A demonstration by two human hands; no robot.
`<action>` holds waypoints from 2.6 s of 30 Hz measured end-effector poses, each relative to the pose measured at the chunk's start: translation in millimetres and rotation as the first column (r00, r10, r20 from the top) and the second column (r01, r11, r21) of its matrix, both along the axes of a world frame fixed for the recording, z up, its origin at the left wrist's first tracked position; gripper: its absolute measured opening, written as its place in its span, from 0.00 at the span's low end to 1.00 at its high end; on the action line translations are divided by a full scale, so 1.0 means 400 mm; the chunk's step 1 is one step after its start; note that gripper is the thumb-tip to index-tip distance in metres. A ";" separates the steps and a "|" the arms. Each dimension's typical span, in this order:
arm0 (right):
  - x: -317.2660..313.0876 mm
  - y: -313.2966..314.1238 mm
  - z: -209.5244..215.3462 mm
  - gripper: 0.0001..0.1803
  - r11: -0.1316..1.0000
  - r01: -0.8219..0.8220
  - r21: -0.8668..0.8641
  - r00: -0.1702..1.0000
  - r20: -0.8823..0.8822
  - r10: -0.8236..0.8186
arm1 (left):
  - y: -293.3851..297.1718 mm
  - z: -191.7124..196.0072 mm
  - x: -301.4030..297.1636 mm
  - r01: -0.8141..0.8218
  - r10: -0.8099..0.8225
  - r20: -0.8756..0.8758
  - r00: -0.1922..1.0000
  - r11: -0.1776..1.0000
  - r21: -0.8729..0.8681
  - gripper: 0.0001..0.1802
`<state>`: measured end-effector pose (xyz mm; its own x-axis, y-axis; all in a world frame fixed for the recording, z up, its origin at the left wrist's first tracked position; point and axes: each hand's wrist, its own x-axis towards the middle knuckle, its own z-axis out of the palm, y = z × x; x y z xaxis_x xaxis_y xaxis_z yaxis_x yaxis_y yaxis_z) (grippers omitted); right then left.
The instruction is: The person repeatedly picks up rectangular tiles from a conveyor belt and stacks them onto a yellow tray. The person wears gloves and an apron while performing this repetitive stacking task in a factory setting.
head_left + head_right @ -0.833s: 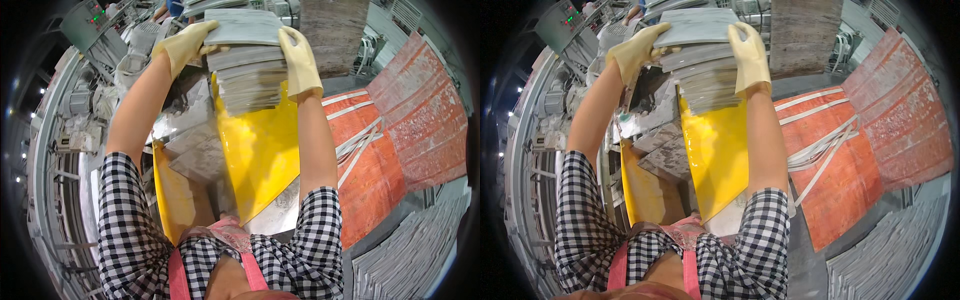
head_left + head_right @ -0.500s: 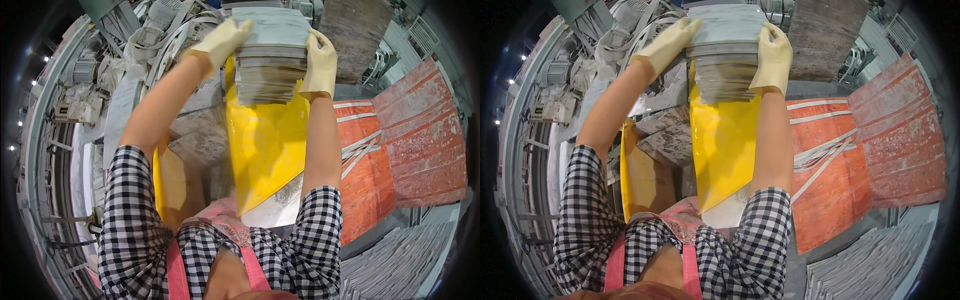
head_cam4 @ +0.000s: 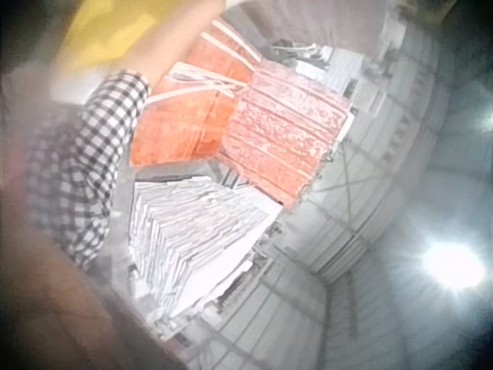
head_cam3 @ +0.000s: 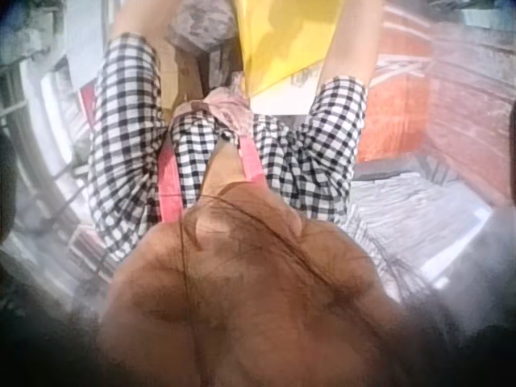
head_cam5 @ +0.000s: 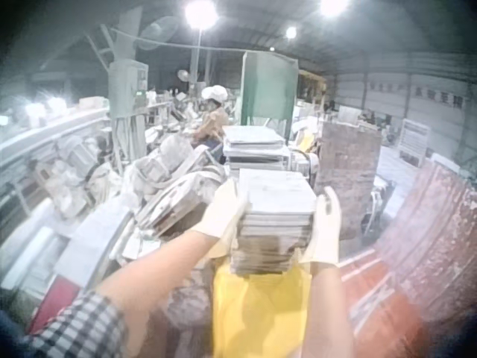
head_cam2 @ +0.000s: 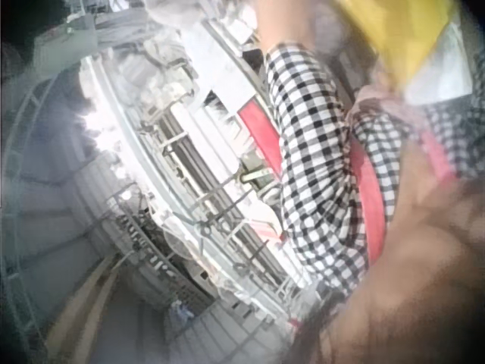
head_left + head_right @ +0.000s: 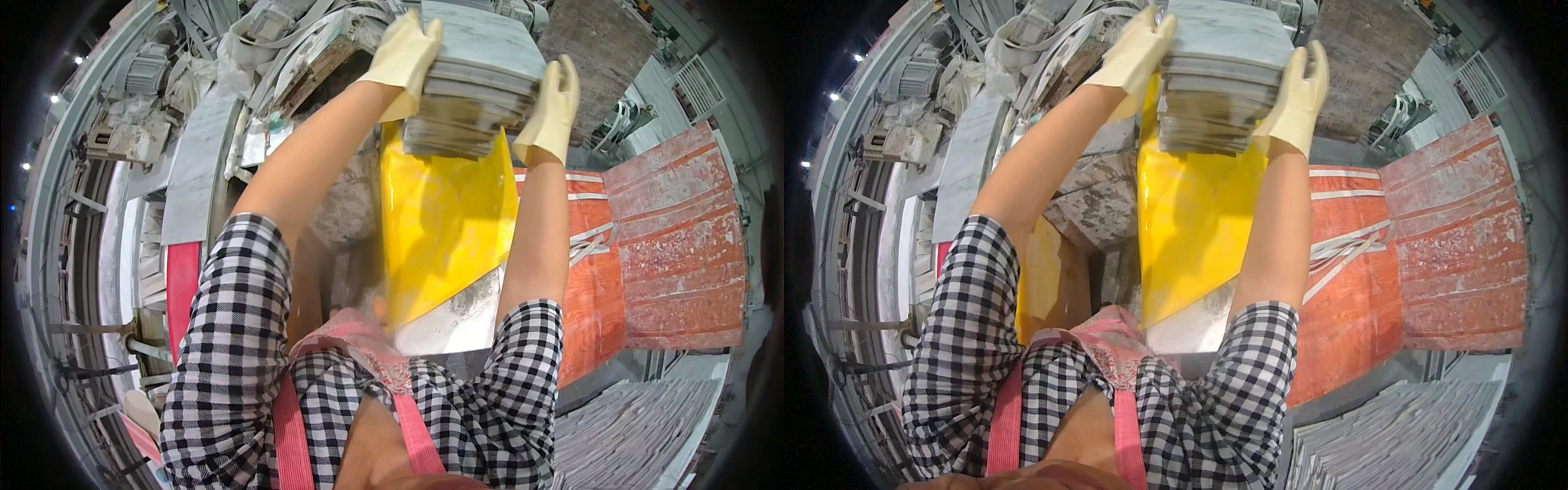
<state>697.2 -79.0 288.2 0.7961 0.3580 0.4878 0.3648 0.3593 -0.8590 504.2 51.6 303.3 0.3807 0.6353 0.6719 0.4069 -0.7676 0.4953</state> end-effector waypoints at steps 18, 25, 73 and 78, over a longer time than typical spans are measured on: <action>-0.512 -0.599 -0.553 0.18 0.681 0.467 -0.564 0.775 0.632 -0.008 | -0.137 -0.710 -1.095 -0.480 0.310 -0.434 0.846 0.799 -0.362 0.21; -0.555 -0.566 -0.622 0.09 0.676 0.582 -0.453 0.761 0.597 -0.254 | -0.114 -0.671 -1.010 -0.333 -0.003 -0.519 0.855 0.763 -0.554 0.21; -0.324 -1.003 -0.319 0.20 0.719 0.310 -0.622 0.897 0.443 -0.003 | -0.827 -0.444 -0.407 0.209 -0.321 -0.085 0.943 0.772 -0.600 0.19; -0.180 -1.043 -0.402 0.19 0.947 0.022 -0.321 0.876 -0.450 -0.173 | -0.905 -0.451 -0.447 -0.017 -0.136 -0.143 0.980 0.665 -0.747 0.16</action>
<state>625.2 -496.1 127.5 0.9404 0.3334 -0.0671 -0.0865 0.0437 -0.9953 325.4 -310.4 122.8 0.4945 0.8642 -0.0925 0.5088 -0.2016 0.8370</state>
